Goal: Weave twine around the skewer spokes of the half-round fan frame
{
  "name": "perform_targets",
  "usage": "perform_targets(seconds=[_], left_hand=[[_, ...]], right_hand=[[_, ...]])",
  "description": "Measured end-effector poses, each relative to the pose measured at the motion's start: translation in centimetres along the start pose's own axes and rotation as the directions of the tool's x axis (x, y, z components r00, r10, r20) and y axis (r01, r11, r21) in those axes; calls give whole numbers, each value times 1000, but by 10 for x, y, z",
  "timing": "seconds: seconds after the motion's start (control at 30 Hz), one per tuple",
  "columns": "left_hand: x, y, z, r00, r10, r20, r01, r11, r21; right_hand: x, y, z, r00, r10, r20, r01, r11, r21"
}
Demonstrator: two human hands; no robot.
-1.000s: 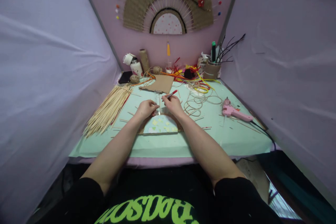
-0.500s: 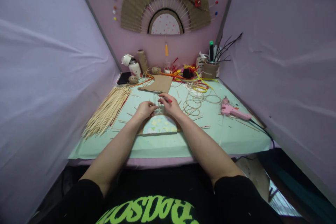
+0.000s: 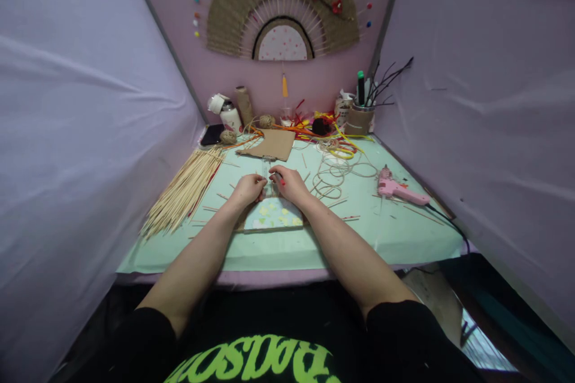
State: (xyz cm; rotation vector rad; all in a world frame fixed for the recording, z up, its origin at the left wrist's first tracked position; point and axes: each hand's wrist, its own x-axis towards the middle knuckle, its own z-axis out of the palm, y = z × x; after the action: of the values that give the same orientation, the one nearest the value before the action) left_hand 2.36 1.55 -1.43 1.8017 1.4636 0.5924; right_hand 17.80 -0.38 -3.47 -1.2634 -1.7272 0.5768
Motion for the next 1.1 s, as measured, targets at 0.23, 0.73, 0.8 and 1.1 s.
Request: perform_targets(seconds=[0.23, 0.73, 0.8, 1.1], left_hand=[[-2, 2, 0, 1000, 3, 3, -3, 1000, -9], [0, 3, 0, 993, 34, -111, 13, 918, 396], [-1, 5, 0, 995, 29, -98, 20, 882, 471], [-4, 7, 3, 996, 15, -85, 41, 790, 612]], right_hand=[[1, 2, 1, 1000, 3, 0, -3, 1000, -25], [5, -2, -3, 985, 97, -143, -87, 993, 74], [7, -4, -4, 974, 143, -173, -130, 988, 86], [7, -7, -6, 970, 204, -128, -201, 979, 40]])
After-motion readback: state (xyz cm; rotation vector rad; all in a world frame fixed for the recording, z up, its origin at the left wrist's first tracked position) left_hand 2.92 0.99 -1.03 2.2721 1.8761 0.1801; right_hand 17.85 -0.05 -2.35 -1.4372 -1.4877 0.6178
